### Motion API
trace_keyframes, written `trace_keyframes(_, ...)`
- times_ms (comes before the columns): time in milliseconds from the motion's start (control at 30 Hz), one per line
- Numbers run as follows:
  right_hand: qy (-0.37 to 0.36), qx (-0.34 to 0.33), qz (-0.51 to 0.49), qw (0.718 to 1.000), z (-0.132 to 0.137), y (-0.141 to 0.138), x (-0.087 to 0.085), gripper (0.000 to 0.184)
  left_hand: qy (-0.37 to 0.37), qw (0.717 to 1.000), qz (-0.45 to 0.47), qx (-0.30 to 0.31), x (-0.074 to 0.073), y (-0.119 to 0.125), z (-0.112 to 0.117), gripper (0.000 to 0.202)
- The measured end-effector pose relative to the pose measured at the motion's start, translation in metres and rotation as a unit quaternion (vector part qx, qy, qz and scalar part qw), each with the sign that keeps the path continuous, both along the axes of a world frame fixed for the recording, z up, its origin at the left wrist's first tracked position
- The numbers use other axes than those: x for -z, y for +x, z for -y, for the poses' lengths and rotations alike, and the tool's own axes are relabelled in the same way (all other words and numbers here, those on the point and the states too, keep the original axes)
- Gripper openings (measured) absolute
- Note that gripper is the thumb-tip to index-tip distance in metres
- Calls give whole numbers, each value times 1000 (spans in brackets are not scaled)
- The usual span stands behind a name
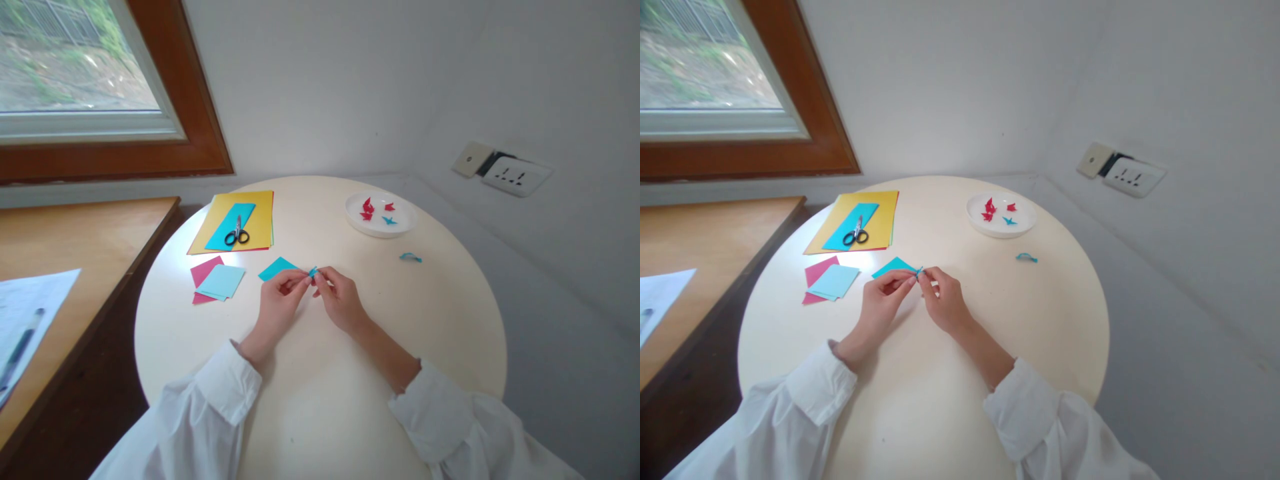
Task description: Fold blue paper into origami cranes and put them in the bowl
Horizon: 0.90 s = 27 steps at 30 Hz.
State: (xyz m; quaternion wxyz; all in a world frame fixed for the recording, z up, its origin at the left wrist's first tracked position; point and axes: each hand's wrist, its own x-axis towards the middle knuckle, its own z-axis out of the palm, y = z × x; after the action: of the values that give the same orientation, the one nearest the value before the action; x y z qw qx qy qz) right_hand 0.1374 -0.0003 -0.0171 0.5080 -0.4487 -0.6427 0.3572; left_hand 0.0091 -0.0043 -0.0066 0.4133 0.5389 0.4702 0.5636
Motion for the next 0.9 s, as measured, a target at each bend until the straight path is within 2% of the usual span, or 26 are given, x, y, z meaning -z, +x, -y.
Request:
trace_keyframes(267, 28, -7, 94, 995, -1, 0, 2, 25, 8, 1000, -2, 7, 7, 0, -2, 12)
trace_keyframes(500, 100, -8, 176, 979, -2, 4, -2, 22, 46, 993, -110, 2, 4, 0, 3, 4)
trace_keyframes(600, 114, -24, 208, 971, -1, 6, -4, 23, 53, 987, -147, 24, 2, 0, 5, 7)
trace_keyframes(767, 120, -77, 211, 967, 1, 9, -7, 19, 63, 977, -202, 41, 4, -1, 2, 25)
trace_keyframes(900, 81, -80, 184, 976, 0, 10, -5, 24, 73, 972, -217, 60, 8, -2, 0, 26)
